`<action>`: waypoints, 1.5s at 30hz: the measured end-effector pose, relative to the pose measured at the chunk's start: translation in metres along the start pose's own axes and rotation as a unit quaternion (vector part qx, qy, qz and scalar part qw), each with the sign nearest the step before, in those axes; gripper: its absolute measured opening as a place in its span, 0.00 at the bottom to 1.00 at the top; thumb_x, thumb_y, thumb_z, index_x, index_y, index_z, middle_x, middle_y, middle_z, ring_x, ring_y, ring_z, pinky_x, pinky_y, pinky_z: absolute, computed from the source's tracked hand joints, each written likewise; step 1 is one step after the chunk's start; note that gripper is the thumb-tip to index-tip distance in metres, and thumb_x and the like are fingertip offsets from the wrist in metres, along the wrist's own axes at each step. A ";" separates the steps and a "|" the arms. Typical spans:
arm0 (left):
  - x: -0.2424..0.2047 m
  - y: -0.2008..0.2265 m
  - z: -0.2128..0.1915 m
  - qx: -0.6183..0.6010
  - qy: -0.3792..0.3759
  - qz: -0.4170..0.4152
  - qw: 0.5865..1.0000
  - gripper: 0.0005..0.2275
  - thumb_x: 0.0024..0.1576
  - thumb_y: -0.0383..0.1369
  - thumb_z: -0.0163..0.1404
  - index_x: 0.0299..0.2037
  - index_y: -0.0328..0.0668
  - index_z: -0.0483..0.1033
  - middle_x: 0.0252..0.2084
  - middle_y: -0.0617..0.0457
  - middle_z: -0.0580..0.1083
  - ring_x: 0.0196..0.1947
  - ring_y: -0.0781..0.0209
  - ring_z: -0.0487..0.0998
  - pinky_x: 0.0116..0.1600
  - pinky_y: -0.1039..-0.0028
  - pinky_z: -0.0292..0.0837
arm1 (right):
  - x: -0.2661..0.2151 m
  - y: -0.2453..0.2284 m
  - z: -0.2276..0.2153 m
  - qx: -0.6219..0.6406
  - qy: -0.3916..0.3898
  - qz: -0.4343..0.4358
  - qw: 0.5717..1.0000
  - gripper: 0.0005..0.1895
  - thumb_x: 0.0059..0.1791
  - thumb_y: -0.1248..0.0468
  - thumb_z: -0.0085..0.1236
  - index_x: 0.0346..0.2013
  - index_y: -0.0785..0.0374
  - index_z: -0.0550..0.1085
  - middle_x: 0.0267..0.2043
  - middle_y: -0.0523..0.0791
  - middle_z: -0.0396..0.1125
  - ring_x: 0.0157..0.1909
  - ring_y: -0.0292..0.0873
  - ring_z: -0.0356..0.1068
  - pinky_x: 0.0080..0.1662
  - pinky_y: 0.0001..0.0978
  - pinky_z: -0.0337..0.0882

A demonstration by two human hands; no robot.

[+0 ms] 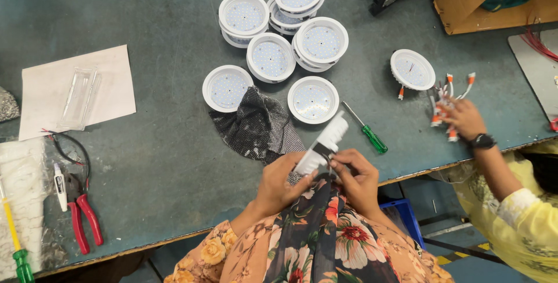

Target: The person assembles circular LED light fixtures by attaching wires to the back of each unit using a screwdriver and scissors. They handle multiple units sequentially, securing connections and stacking completed units on the table.

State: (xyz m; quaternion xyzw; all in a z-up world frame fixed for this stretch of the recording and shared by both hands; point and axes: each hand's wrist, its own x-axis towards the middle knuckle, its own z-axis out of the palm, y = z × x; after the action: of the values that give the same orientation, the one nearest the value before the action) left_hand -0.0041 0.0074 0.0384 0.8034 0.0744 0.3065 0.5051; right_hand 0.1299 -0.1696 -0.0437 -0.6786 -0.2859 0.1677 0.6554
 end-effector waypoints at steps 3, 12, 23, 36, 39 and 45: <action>0.005 0.000 -0.009 0.041 -0.053 0.158 0.985 0.12 0.56 0.28 0.58 0.49 0.37 0.74 0.52 0.47 0.79 0.48 0.50 0.82 0.56 0.64 0.78 | 0.026 0.023 -0.036 -0.069 -0.008 -0.003 0.998 0.13 0.48 0.71 0.58 0.46 0.60 0.78 0.50 0.45 0.69 0.52 0.42 0.67 0.52 0.34 0.66; 0.004 0.004 -0.021 0.110 -0.116 0.286 0.945 0.05 0.59 0.30 0.52 0.44 0.46 0.75 0.57 0.57 0.77 0.60 0.55 0.78 0.75 0.44 0.59 | 0.169 0.129 -0.285 -0.717 -0.167 -0.246 0.631 0.06 0.50 0.67 0.46 0.38 0.60 0.71 0.69 0.44 0.62 0.77 0.46 0.57 0.77 0.51 0.54; 0.002 -0.005 -0.017 0.084 -0.108 0.253 0.958 0.05 0.58 0.30 0.54 0.42 0.46 0.74 0.55 0.57 0.78 0.59 0.55 0.78 0.75 0.44 0.59 | 0.243 0.070 -0.240 -0.479 -0.390 -0.251 0.745 0.15 0.50 0.67 0.46 0.52 0.65 0.67 0.75 0.51 0.52 0.76 0.49 0.50 0.71 0.44 0.50; 0.003 -0.005 -0.013 0.050 -0.098 0.191 0.975 0.10 0.53 0.23 0.57 0.43 0.46 0.73 0.53 0.57 0.78 0.57 0.56 0.79 0.74 0.46 0.61 | 0.265 0.067 -0.233 -0.742 -0.308 -0.376 0.462 0.26 0.48 0.65 0.50 0.61 0.43 0.68 0.69 0.33 0.63 0.66 0.32 0.65 0.62 0.32 0.64; 0.005 -0.003 -0.014 0.047 -0.102 0.188 0.976 0.10 0.53 0.23 0.56 0.43 0.44 0.73 0.54 0.57 0.78 0.57 0.56 0.79 0.74 0.46 0.62 | 0.277 0.067 -0.250 -0.759 -0.286 -0.416 0.412 0.24 0.48 0.63 0.50 0.60 0.43 0.69 0.68 0.33 0.63 0.65 0.30 0.65 0.63 0.36 0.64; 0.005 -0.006 -0.013 0.064 -0.092 0.185 0.976 0.10 0.53 0.23 0.56 0.43 0.44 0.73 0.53 0.58 0.78 0.56 0.57 0.79 0.73 0.46 0.64 | 0.204 -0.001 -0.187 -0.705 -0.062 -0.238 0.665 0.18 0.49 0.66 0.54 0.55 0.58 0.72 0.59 0.45 0.68 0.56 0.40 0.67 0.54 0.40 0.67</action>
State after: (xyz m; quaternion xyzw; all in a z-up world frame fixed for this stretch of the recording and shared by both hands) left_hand -0.0061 0.0223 0.0398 0.8588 -0.1030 0.3136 0.3918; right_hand 0.4016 -0.1940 0.0032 -0.8348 -0.5110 -0.2040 -0.0206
